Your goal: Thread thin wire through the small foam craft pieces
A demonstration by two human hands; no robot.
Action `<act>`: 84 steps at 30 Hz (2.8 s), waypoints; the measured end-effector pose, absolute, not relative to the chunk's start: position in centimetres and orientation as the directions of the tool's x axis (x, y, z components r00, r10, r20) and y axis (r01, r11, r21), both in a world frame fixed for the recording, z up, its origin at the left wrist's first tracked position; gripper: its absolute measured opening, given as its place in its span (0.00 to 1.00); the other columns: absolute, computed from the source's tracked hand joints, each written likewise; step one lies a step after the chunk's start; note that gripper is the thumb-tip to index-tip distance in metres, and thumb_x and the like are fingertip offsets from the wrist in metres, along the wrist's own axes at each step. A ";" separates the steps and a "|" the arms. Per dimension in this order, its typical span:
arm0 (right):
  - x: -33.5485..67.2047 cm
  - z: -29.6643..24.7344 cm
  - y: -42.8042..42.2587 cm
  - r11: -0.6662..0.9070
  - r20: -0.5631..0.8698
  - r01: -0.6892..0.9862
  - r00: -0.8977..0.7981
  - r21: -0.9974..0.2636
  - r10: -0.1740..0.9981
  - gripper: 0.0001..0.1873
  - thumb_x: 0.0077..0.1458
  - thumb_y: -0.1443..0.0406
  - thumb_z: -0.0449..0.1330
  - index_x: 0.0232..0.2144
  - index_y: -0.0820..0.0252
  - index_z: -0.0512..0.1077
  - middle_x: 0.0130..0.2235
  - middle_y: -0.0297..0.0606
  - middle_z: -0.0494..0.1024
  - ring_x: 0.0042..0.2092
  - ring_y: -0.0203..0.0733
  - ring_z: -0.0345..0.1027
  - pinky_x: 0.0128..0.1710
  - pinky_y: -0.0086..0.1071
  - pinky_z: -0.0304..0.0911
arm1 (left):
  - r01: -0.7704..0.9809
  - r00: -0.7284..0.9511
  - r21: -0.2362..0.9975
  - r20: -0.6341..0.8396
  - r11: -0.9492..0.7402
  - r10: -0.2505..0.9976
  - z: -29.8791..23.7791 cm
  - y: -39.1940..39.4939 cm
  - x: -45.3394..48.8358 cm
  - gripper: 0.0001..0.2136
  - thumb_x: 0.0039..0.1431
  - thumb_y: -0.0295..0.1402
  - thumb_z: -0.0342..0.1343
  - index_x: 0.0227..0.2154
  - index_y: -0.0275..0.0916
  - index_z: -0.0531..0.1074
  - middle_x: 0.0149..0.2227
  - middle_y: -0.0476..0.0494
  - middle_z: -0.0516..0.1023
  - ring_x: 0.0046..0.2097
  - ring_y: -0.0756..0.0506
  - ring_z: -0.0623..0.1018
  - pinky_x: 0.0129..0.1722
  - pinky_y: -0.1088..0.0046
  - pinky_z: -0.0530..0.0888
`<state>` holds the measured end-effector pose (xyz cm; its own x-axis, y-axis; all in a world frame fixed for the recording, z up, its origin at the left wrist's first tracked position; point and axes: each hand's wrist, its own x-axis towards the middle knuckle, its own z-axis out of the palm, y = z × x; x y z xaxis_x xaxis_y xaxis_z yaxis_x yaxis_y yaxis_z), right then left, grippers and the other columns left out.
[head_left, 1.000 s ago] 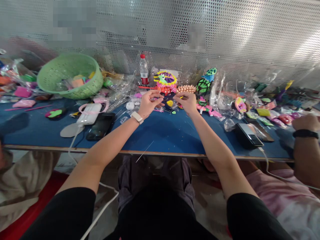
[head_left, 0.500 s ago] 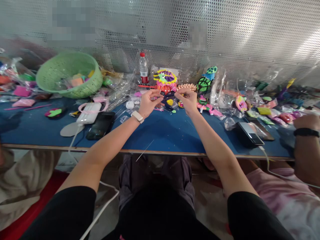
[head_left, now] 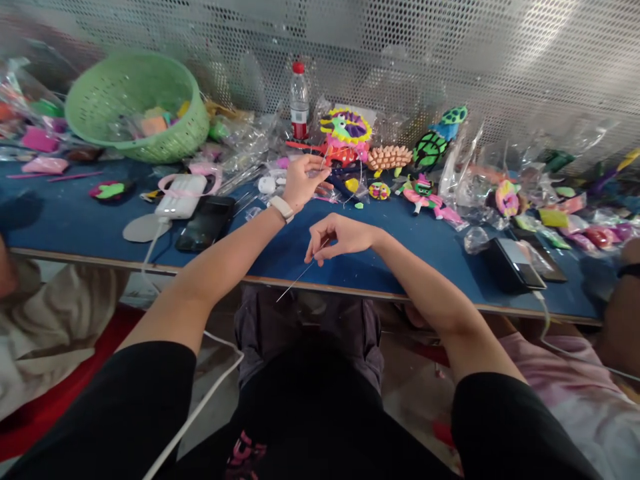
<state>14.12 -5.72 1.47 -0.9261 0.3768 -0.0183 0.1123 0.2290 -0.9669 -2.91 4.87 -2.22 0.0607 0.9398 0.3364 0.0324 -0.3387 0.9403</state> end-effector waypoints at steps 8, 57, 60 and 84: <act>14.4 1.5 -5.3 0.253 -0.032 0.147 -0.913 -0.956 0.407 0.22 0.55 0.50 0.77 0.32 0.59 0.74 0.38 0.40 0.90 0.29 0.35 0.80 0.32 0.29 0.75 | 0.066 0.103 0.937 0.336 -0.344 0.936 -2.5 4.7 -2.6 0.14 0.68 0.35 0.70 0.51 0.38 0.75 0.51 0.35 0.85 0.39 0.41 0.89 0.39 0.63 0.88; 18.5 -2.9 3.8 0.484 0.478 0.007 0.164 -0.875 0.863 0.25 0.52 0.50 0.79 0.37 0.50 0.69 0.32 0.30 0.84 0.31 0.42 0.82 0.34 0.38 0.80 | -0.122 0.293 0.926 0.376 -0.356 0.879 -3.2 3.9 -1.9 0.35 0.48 0.29 0.80 0.52 0.45 0.62 0.34 0.51 0.84 0.32 0.44 0.87 0.37 0.63 0.86; 18.4 -2.9 3.8 0.481 0.478 0.026 0.164 -0.877 0.863 0.25 0.52 0.49 0.79 0.38 0.50 0.70 0.32 0.29 0.84 0.30 0.41 0.82 0.33 0.36 0.79 | -0.100 0.274 0.931 0.366 -0.352 0.889 -3.3 4.0 -1.9 0.35 0.51 0.28 0.79 0.55 0.45 0.63 0.34 0.51 0.85 0.32 0.44 0.87 0.37 0.62 0.87; 18.4 -3.5 4.4 0.418 0.417 0.029 0.164 -0.908 0.894 0.21 0.55 0.52 0.77 0.40 0.51 0.71 0.34 0.32 0.84 0.32 0.44 0.83 0.30 0.37 0.78 | -0.080 0.281 0.956 0.295 -0.284 0.913 -3.3 3.5 -2.0 0.45 0.53 0.34 0.81 0.68 0.44 0.60 0.37 0.46 0.85 0.36 0.39 0.89 0.42 0.55 0.88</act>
